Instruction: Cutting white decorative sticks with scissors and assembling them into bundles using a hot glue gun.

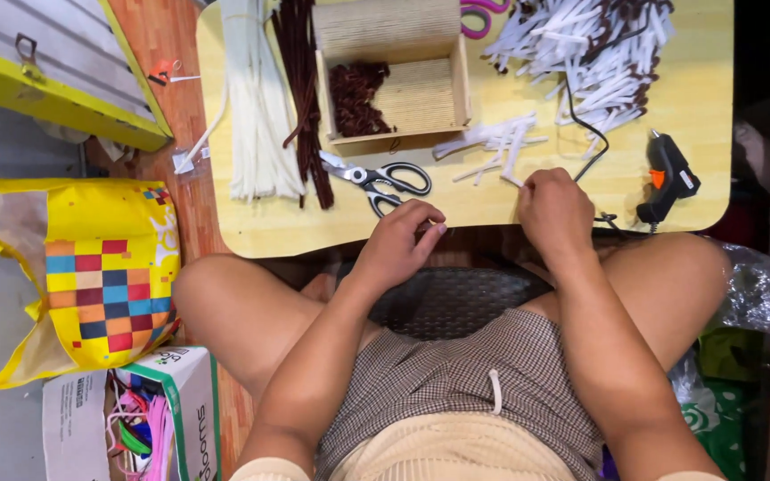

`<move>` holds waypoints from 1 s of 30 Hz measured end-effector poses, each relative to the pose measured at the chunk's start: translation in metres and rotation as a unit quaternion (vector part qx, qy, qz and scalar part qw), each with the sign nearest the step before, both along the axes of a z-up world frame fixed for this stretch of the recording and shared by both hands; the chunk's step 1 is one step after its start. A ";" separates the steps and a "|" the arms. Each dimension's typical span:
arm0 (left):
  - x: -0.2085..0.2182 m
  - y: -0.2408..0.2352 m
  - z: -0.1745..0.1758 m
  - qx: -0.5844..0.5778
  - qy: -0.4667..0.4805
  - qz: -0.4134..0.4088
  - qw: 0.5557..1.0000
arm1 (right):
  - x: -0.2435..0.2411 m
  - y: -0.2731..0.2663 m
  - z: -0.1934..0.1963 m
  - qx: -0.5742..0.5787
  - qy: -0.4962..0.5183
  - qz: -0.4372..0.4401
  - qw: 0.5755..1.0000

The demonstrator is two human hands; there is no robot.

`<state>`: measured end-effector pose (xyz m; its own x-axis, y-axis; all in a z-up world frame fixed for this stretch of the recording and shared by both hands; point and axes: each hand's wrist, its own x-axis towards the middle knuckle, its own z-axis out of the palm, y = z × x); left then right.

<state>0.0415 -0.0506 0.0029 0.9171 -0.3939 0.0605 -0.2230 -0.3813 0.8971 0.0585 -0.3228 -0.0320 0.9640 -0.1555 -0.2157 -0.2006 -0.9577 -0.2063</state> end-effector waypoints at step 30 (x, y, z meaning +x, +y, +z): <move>-0.044 -0.044 -0.024 -0.049 -0.197 0.176 0.963 | -0.068 0.078 0.015 0.636 -0.128 -0.133 0.749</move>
